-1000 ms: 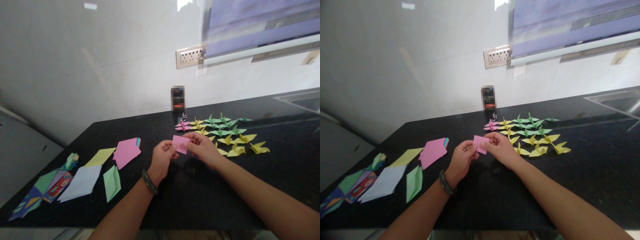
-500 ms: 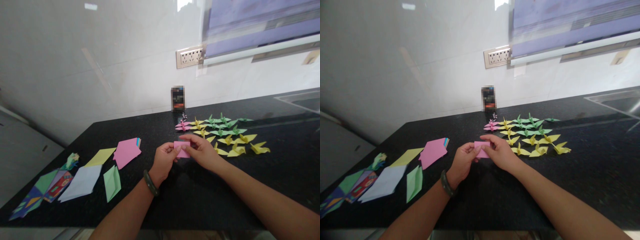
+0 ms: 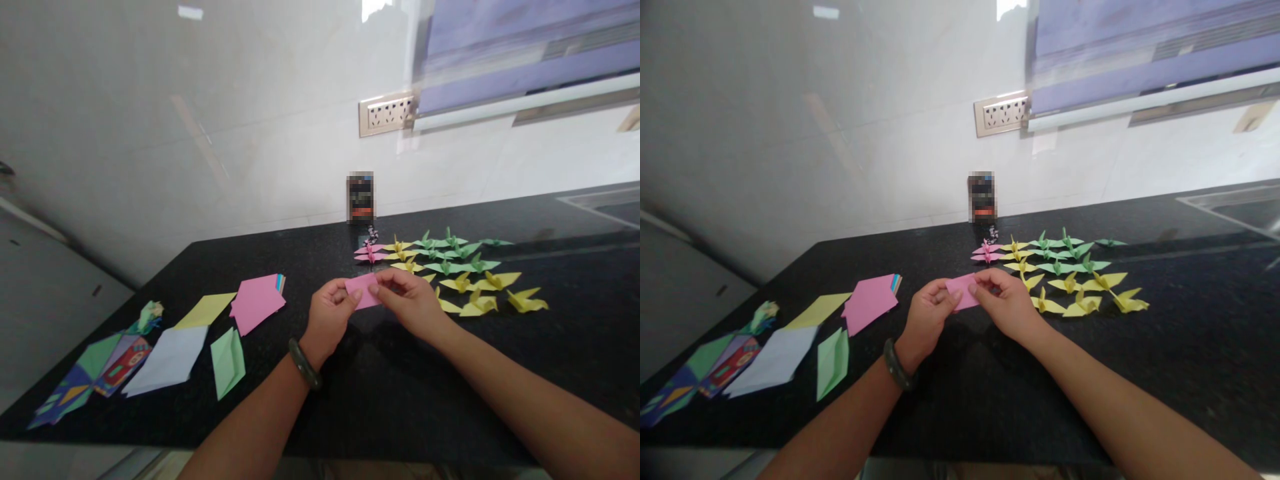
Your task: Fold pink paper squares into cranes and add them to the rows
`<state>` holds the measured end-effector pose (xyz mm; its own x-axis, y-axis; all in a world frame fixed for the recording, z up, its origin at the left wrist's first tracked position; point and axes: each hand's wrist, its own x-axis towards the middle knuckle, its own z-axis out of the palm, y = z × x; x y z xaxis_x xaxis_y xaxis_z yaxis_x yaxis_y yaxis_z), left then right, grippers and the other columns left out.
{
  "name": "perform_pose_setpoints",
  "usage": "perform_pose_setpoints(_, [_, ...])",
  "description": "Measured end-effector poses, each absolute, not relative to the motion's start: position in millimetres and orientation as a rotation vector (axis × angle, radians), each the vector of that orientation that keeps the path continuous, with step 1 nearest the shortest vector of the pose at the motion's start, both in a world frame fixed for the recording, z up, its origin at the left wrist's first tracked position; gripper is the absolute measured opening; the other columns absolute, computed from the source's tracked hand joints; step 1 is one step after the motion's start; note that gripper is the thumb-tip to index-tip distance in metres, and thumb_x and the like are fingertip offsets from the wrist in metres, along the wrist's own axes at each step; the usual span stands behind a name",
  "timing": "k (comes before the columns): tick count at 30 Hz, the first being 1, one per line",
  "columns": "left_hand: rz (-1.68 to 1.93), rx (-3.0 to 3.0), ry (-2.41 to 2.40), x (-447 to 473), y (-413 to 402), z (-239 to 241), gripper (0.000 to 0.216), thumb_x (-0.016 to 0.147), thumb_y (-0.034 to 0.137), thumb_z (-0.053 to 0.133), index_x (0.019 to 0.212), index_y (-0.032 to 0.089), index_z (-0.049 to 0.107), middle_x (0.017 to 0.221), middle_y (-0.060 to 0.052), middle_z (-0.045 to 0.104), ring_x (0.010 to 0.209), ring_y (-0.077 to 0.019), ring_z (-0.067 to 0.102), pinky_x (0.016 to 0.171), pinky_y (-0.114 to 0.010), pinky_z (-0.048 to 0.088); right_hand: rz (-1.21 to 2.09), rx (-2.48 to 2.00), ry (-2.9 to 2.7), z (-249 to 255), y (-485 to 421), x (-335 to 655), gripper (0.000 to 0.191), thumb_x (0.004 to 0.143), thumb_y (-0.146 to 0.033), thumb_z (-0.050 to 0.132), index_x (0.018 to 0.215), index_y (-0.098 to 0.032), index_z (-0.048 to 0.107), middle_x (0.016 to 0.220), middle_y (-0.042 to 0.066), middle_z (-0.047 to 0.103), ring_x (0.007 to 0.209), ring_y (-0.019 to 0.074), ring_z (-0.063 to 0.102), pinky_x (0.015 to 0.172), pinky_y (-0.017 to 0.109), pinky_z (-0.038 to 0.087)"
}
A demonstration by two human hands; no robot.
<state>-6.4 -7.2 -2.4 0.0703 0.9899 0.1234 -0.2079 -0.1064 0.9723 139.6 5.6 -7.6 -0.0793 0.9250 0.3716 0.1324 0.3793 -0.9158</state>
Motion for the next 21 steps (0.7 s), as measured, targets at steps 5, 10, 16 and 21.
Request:
perform_pose_setpoints(5, [1.34, 1.214, 1.034, -10.0, -5.9, 0.4, 0.02, 0.07, 0.03, 0.063, 0.078, 0.012, 0.066, 0.063, -0.002, 0.064, 0.056, -0.0105, 0.055, 0.056, -0.023, 0.044, 0.857, -0.999, -1.507, -5.0, 4.8, 140.8, 0.018, 0.072, -0.033, 0.061, 0.077, -0.015, 0.062, 0.059, -0.002, 0.053, 0.051, 0.0097, 0.045, 0.049, 0.024, 0.038])
perform_pose_setpoints(10, [1.228, 1.172, 0.966, -13.0, -4.1, -1.5, 0.025, 0.07, 0.034, 0.063, 0.081, 0.012, 0.068, 0.072, -0.006, 0.067, 0.062, -0.0135, 0.059, 0.064, -0.027, 0.048, 0.726, -0.963, -1.637, -1.2, 2.6, 144.4, 0.016, 0.077, -0.028, 0.058, 0.086, -0.018, 0.067, 0.077, 0.004, 0.061, 0.07, 0.0148, 0.055, 0.062, 0.028, 0.044])
perform_pose_setpoints(16, [1.192, 1.14, 0.92, -15.1, -4.1, -3.1, 0.026, 0.073, 0.035, 0.061, 0.082, 0.012, 0.067, 0.069, -0.005, 0.065, 0.062, -0.0116, 0.058, 0.061, -0.025, 0.047, 0.568, -0.805, -1.854, -0.3, 6.1, 151.7, 0.023, 0.081, -0.021, 0.053, 0.097, -0.025, 0.068, 0.079, 0.003, 0.059, 0.074, 0.0143, 0.054, 0.066, 0.029, 0.044])
perform_pose_setpoints(21, [1.181, 1.044, 0.833, -15.4, -4.6, -2.0, 0.023, 0.071, 0.033, 0.063, 0.078, 0.011, 0.065, 0.067, -0.003, 0.064, 0.059, -0.0114, 0.059, 0.062, -0.026, 0.049, 0.449, -0.711, -2.012, 3.5, 7.0, 157.1, 0.027, 0.082, -0.017, 0.049, 0.097, -0.028, 0.069, 0.073, 0.002, 0.052, 0.068, 0.012, 0.051, 0.058, 0.024, 0.04])
